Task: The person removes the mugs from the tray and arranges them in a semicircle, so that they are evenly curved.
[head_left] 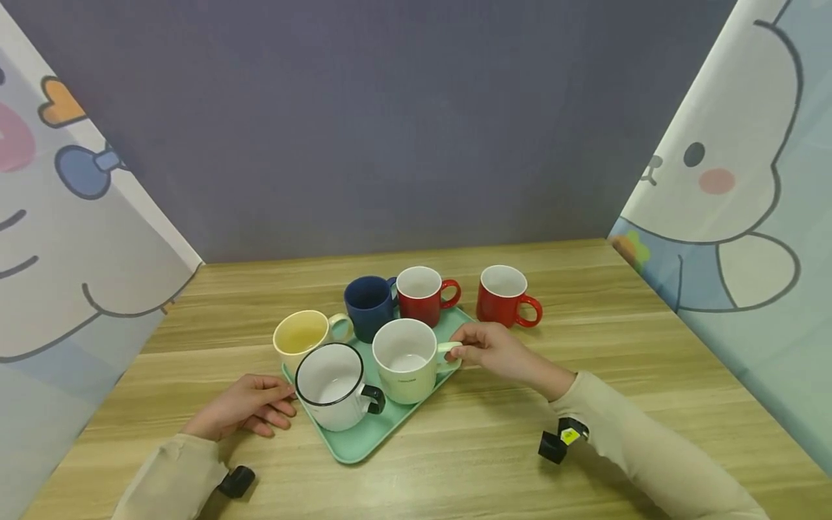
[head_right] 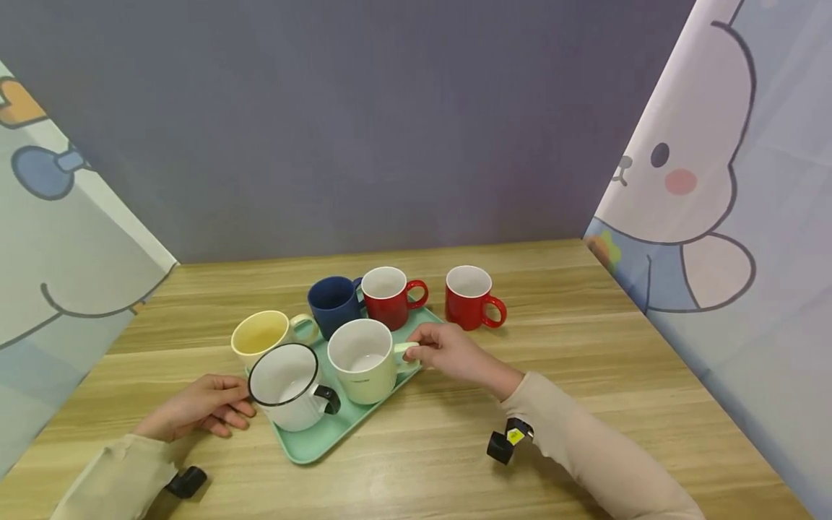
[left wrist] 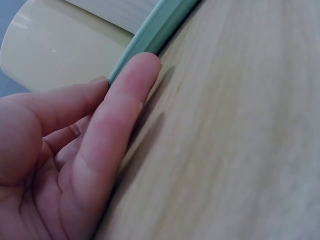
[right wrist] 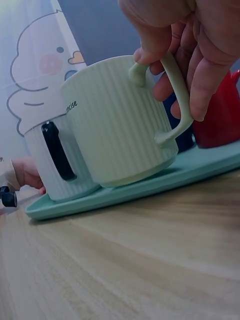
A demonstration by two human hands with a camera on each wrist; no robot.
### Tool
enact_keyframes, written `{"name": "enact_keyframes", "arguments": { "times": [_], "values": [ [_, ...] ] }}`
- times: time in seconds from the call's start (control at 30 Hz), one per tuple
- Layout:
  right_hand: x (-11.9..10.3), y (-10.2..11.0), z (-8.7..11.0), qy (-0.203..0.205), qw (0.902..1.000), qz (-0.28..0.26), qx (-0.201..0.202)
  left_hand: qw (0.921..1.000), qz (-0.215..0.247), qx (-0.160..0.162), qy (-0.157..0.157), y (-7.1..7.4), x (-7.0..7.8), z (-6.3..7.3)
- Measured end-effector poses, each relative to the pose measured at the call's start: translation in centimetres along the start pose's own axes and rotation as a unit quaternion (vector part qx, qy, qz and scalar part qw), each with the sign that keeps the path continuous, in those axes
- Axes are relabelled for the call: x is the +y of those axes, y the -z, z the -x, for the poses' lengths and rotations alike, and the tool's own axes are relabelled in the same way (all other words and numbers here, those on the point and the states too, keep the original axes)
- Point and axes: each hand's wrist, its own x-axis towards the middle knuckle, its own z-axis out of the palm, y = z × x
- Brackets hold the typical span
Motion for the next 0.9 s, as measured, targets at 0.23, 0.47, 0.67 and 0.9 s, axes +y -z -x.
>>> {"name": "enact_keyframes", "arguments": {
  "times": [0.23, 0.47, 0.67, 0.9],
  "values": [
    [-0.8, 1.3, 0.4, -0.006, 0.9995, 0.027, 0.014, 1.0000, 0.003, 0.004, 0.002, -0.3, 0.3, 0.2],
    [-1.8, 3.2, 0.7, -0.009, 0.9995, 0.018, 0.025, 1.0000, 0.004, 0.000, 0.000, -0.2, 0.2, 0.1],
    [-2.5, 4.9, 0.9, -0.017, 0.9992, 0.000, 0.036, 0.9999, 0.006, -0.008, -0.001, -0.3, -0.1, 0.2],
    [-3.4, 6.7, 0.9, -0.001, 0.9978, -0.048, 0.046, 1.0000, 0.001, -0.001, -0.003, -0.3, 0.1, 0.1]
  ]
}}
